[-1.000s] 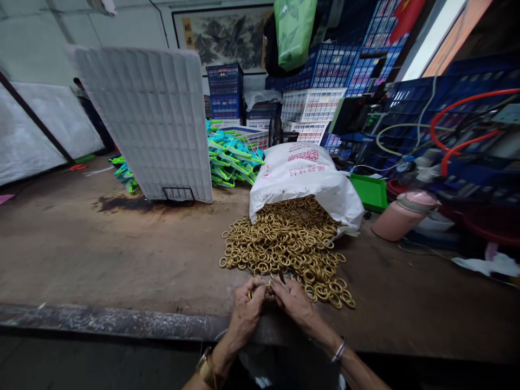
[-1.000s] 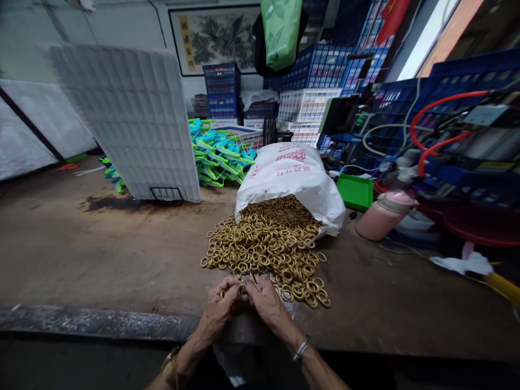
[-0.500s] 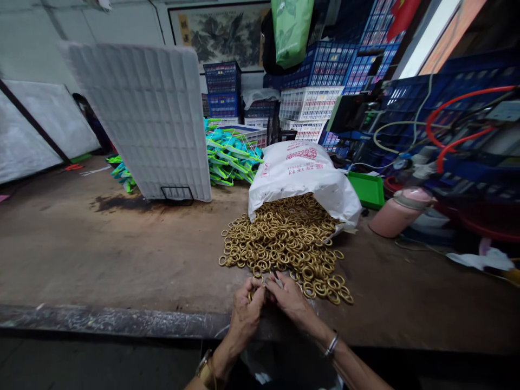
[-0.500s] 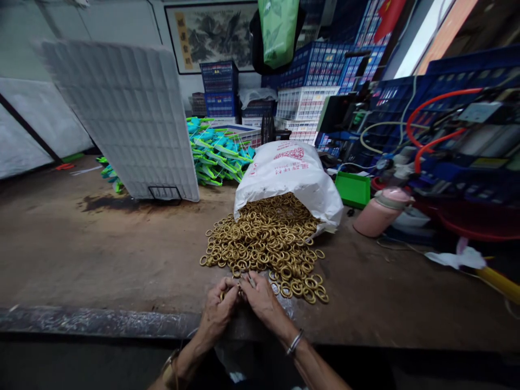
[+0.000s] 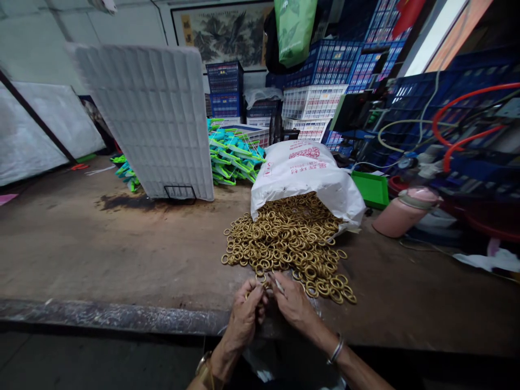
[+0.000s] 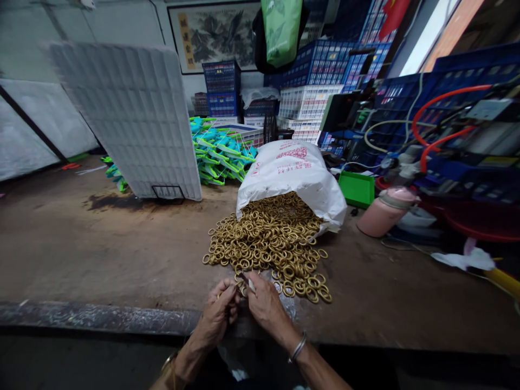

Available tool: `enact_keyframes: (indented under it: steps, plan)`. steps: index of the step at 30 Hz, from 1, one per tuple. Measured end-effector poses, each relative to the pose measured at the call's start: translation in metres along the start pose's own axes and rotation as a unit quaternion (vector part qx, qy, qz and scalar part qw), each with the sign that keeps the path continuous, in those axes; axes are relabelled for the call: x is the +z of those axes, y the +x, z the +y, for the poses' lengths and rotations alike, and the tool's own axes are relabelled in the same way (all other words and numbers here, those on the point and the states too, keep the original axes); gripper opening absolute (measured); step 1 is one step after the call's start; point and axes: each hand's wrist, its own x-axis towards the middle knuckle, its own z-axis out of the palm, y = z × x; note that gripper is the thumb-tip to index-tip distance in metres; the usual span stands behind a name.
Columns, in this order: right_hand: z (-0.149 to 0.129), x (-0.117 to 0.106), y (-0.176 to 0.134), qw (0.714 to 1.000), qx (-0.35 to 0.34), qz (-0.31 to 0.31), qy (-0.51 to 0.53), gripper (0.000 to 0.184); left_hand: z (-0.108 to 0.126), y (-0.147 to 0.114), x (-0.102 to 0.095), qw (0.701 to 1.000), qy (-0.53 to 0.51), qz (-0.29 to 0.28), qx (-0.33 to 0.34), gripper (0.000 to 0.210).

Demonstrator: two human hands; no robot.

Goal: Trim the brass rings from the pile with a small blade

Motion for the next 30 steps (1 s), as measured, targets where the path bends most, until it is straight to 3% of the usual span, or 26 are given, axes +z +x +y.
enact_keyframes:
  steps: [6,13,17,20,24,26,30]
  plan:
    - [0.003,0.004,-0.009,0.991,-0.03,-0.057,-0.115,0.028,0.004,-0.002,0.001,1.0,0.015,-0.004,0.014,0.037]
    - [-0.006,0.0,-0.009,0.987,-0.049,-0.082,-0.133,0.031,0.008,-0.007,0.001,0.997,0.061,-0.008,0.037,0.034]
    - [0.014,0.001,-0.008,0.982,-0.068,-0.059,-0.167,0.028,0.009,-0.013,-0.001,0.996,0.072,-0.019,0.042,0.032]
    - [0.032,0.003,-0.005,0.983,-0.025,-0.013,-0.181,0.022,0.014,-0.018,-0.001,0.998,0.026,-0.045,0.037,0.03]
    - [0.023,0.004,0.002,0.999,0.016,0.017,-0.04,0.02,0.021,-0.017,0.001,0.996,-0.07,-0.055,0.001,0.034]
    - [0.009,0.006,0.003,0.996,0.047,-0.01,0.072,0.028,0.021,-0.016,0.001,0.993,-0.099,-0.061,-0.013,0.033]
    - [-0.01,0.012,-0.001,0.949,0.107,-0.11,0.276,0.033,0.019,-0.015,-0.001,0.99,-0.116,-0.076,-0.002,0.029]
